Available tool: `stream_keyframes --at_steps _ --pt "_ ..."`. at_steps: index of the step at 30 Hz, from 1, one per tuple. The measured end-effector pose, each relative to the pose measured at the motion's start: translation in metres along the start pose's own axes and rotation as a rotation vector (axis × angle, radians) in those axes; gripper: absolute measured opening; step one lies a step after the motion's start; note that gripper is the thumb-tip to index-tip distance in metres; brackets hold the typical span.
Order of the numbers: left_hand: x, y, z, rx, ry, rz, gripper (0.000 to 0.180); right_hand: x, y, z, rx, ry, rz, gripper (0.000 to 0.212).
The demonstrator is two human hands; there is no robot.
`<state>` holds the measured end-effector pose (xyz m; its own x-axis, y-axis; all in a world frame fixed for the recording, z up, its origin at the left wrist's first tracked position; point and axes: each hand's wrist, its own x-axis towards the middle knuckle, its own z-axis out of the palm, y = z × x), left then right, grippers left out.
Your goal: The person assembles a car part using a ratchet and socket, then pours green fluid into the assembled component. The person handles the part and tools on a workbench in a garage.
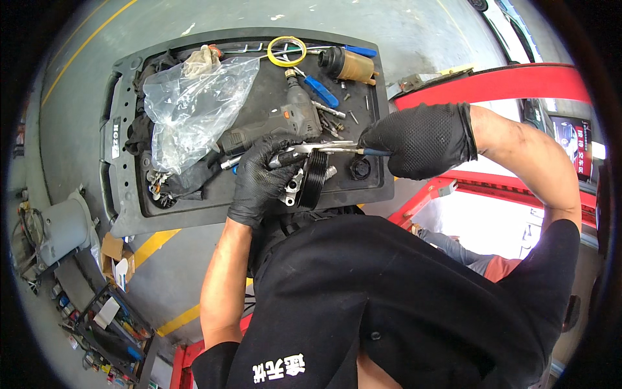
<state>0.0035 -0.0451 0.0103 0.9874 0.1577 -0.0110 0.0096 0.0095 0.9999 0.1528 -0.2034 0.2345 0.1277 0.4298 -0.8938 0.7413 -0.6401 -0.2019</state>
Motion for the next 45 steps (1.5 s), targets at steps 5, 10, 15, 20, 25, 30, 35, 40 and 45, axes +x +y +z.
stream_keyframes --at_steps 5,10,15,20,25,30,35,40,45 --pt "0.001 -0.001 0.002 -0.011 -0.004 -0.01 0.03 0.001 0.003 -0.003 0.014 -0.05 -0.025 0.042" --pt "0.0 -0.006 -0.002 -0.054 -0.038 0.033 0.031 0.003 0.002 -0.001 0.097 -0.106 -0.048 0.044" --pt "0.0 -0.01 0.0 -0.039 -0.026 0.029 0.032 -0.006 0.005 0.007 0.072 0.006 -0.103 0.024" --pt "0.001 -0.01 0.0 -0.018 -0.006 0.04 0.032 -0.009 0.0 0.0 0.068 0.019 -0.077 0.026" --pt "0.0 -0.004 -0.002 0.059 -0.008 0.042 0.033 0.005 -0.006 -0.004 0.016 -0.039 -0.01 0.026" --pt "0.002 -0.008 0.001 -0.084 -0.039 0.057 0.031 0.011 0.011 0.011 0.051 0.034 -0.128 0.019" --pt "0.003 -0.016 -0.001 -0.011 -0.017 0.144 0.029 0.007 0.011 0.011 0.222 0.035 -0.093 0.018" --pt "0.0 -0.016 -0.001 0.017 -0.02 0.065 0.027 0.011 0.025 0.023 0.046 0.144 -0.322 0.016" --pt "0.0 -0.024 -0.002 -0.008 -0.013 0.098 0.028 -0.001 0.012 0.027 -0.068 0.2 -0.241 0.022"
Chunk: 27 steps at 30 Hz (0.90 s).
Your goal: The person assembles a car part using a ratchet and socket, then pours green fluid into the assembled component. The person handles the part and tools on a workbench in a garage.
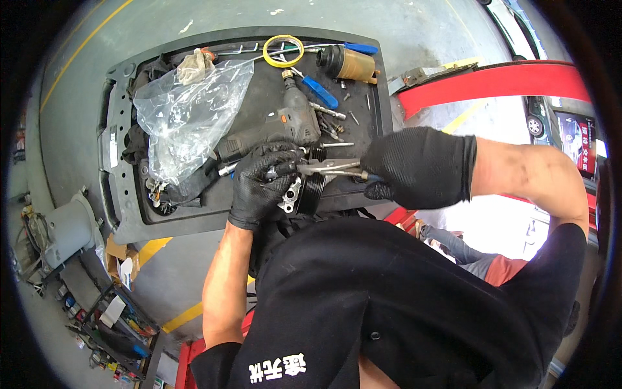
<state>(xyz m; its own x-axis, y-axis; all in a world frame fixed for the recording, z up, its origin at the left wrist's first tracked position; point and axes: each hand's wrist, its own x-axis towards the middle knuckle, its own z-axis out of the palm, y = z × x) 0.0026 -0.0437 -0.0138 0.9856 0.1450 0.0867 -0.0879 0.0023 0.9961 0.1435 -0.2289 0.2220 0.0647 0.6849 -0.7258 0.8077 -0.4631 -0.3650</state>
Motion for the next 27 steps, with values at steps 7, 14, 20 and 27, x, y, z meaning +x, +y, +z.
stream_keyframes --at_steps 7,14,20,27 --pt "0.01 0.011 0.002 0.101 -0.037 0.078 0.03 -0.002 0.019 0.002 0.091 0.026 -0.012 0.014" --pt "0.018 0.012 0.004 0.154 -0.058 0.165 0.026 0.003 0.029 -0.002 0.228 -0.103 0.078 0.021" --pt "0.013 0.012 0.004 0.129 -0.056 0.106 0.026 -0.003 0.016 -0.004 0.118 -0.08 0.14 0.024" --pt "0.012 0.01 0.007 -0.015 -0.047 0.03 0.027 -0.003 0.007 -0.003 0.067 -0.094 0.207 0.027"
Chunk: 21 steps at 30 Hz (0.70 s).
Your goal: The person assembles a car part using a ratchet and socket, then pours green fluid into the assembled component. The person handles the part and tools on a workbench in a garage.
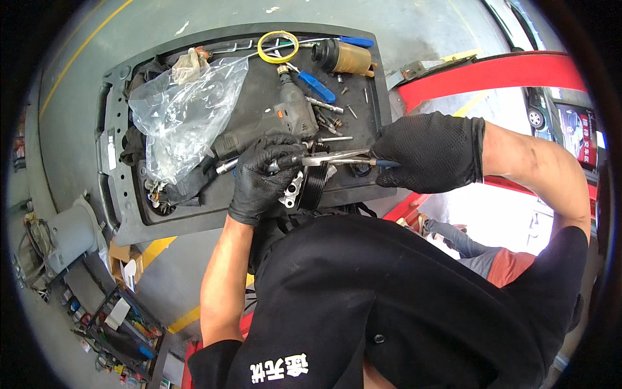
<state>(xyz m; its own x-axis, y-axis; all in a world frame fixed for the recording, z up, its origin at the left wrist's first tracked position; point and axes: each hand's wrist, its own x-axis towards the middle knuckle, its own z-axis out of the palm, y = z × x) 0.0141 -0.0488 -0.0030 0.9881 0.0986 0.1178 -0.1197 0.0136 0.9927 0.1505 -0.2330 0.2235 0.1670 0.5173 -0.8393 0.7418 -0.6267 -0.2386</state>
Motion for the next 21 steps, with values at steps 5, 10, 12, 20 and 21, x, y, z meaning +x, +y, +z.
stream_keyframes --at_steps 5,10,12,20,21 --pt "0.0 0.002 -0.001 0.054 0.002 0.01 0.025 0.004 -0.007 -0.015 0.028 -0.053 0.063 0.023" --pt "-0.001 0.003 -0.001 0.037 -0.022 -0.028 0.025 0.012 -0.005 -0.009 -0.066 -0.028 -0.006 0.029" --pt "0.002 0.002 -0.001 0.056 -0.03 0.057 0.025 0.013 -0.006 -0.009 -0.055 -0.037 0.012 0.029" --pt "-0.009 -0.003 0.004 -0.058 0.044 -0.051 0.027 0.007 -0.001 0.001 0.099 0.086 -0.137 0.019" --pt "-0.009 -0.003 0.005 -0.084 0.057 -0.072 0.027 0.003 -0.001 0.004 0.148 0.047 -0.057 0.021"
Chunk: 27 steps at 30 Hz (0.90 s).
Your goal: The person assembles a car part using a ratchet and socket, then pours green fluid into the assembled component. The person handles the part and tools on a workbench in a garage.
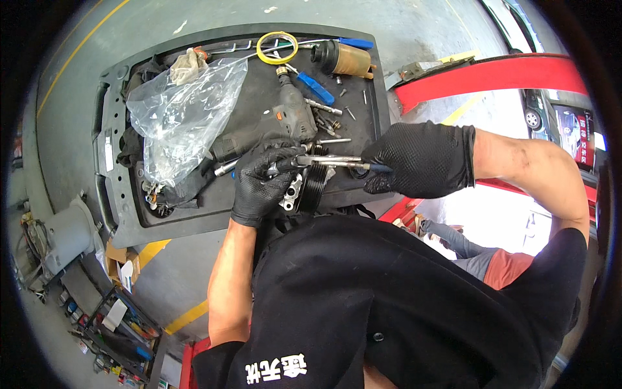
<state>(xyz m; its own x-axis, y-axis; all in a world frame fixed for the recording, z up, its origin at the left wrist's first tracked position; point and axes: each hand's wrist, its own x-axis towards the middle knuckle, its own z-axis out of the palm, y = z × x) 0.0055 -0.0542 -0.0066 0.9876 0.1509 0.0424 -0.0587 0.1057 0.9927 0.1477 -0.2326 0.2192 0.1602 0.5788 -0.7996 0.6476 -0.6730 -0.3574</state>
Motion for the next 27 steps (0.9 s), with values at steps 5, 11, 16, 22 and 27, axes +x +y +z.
stream_keyframes --at_steps 5,11,16,22,27 --pt "0.009 -0.003 -0.001 0.129 -0.026 0.186 0.026 -0.003 0.003 0.011 0.074 0.029 0.016 0.024" --pt "0.008 -0.002 0.011 0.075 -0.023 0.13 0.024 -0.014 0.011 0.008 -0.241 0.129 -0.095 0.014" --pt "0.005 -0.004 0.013 0.139 0.033 0.14 0.027 -0.002 0.022 -0.002 -0.264 0.102 -0.105 0.014" --pt "-0.009 -0.001 0.016 0.015 0.167 0.051 0.028 0.041 0.103 0.016 0.118 0.165 0.11 0.031" --pt "-0.012 0.009 0.021 0.011 0.188 -0.011 0.025 0.123 0.18 0.092 -0.03 0.791 0.261 0.042"
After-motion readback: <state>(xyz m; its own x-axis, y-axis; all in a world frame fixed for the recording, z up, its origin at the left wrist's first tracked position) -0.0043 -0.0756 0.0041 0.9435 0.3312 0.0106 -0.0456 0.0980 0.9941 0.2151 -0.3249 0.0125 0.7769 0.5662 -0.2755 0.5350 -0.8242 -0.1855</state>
